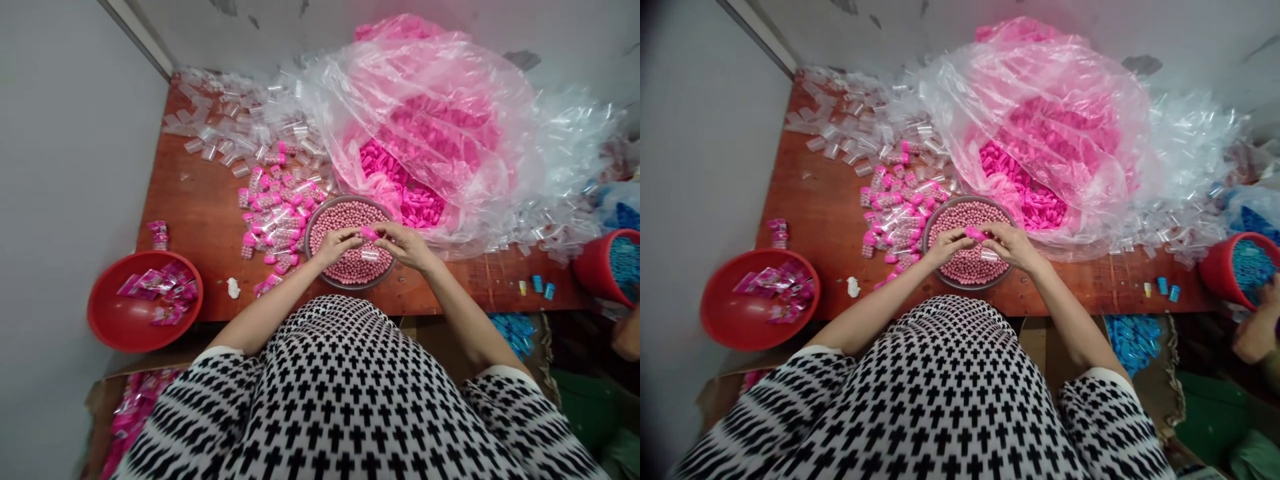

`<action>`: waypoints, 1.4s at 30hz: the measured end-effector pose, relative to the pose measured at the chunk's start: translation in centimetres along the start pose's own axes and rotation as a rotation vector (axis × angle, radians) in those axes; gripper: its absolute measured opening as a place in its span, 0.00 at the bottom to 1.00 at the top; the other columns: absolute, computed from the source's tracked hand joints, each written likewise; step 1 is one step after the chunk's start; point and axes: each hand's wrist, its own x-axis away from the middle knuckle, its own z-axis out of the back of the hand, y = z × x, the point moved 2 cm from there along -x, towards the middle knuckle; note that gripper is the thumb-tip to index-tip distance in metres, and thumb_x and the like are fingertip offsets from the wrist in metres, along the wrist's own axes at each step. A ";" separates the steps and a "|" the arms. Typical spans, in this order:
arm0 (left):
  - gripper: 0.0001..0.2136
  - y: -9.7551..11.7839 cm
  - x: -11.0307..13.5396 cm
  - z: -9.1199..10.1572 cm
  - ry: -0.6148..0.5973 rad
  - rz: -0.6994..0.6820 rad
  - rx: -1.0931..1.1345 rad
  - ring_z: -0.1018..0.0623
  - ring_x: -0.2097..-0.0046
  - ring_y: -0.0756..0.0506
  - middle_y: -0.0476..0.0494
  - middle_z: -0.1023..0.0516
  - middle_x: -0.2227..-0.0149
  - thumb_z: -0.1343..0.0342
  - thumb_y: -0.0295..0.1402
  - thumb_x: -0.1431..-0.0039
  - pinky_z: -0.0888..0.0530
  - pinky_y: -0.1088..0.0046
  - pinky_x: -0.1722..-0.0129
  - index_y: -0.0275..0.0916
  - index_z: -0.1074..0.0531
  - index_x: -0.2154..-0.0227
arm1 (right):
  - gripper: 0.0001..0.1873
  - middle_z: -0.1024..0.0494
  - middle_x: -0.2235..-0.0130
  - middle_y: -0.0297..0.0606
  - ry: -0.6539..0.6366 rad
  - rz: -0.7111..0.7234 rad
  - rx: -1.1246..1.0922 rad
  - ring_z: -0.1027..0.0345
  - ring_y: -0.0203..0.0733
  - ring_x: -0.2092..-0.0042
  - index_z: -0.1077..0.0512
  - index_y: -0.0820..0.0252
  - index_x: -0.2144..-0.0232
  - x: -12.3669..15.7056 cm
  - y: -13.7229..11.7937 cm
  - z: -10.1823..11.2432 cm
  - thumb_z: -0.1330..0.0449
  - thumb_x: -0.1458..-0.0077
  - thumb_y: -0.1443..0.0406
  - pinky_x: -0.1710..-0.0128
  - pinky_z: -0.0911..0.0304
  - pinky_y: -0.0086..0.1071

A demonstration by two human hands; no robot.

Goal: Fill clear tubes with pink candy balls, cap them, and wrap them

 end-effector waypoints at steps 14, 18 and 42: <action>0.24 0.5 0.7 -0.6 0.142 0.113 0.366 0.22 0.55 0.42 0.41 0.21 0.58 0.32 0.42 0.62 0.27 0.58 0.52 0.37 0.24 0.60 | 0.19 0.25 0.67 0.35 0.224 -0.305 -0.518 0.30 0.36 0.69 0.32 0.57 0.58 0.3 0.9 -0.5 0.42 0.47 0.51 0.67 0.32 0.31; 0.22 0.5 0.6 -0.7 0.129 0.110 0.388 0.22 0.56 0.42 0.41 0.20 0.60 0.32 0.41 0.61 0.27 0.58 0.51 0.36 0.24 0.62 | 0.18 0.26 0.67 0.33 0.310 -0.305 -0.569 0.31 0.35 0.69 0.32 0.56 0.59 0.4 1.1 0.0 0.39 0.49 0.53 0.69 0.33 0.30; 0.11 4.2 0.7 -0.9 0.079 -0.204 -0.353 0.21 0.63 0.45 0.44 0.19 0.65 0.42 0.39 0.48 0.28 0.70 0.59 0.39 0.21 0.67 | 0.10 0.26 0.67 0.41 0.137 -0.003 0.317 0.32 0.42 0.65 0.30 0.60 0.64 -0.1 -1.8 0.1 0.47 0.41 0.60 0.64 0.37 0.33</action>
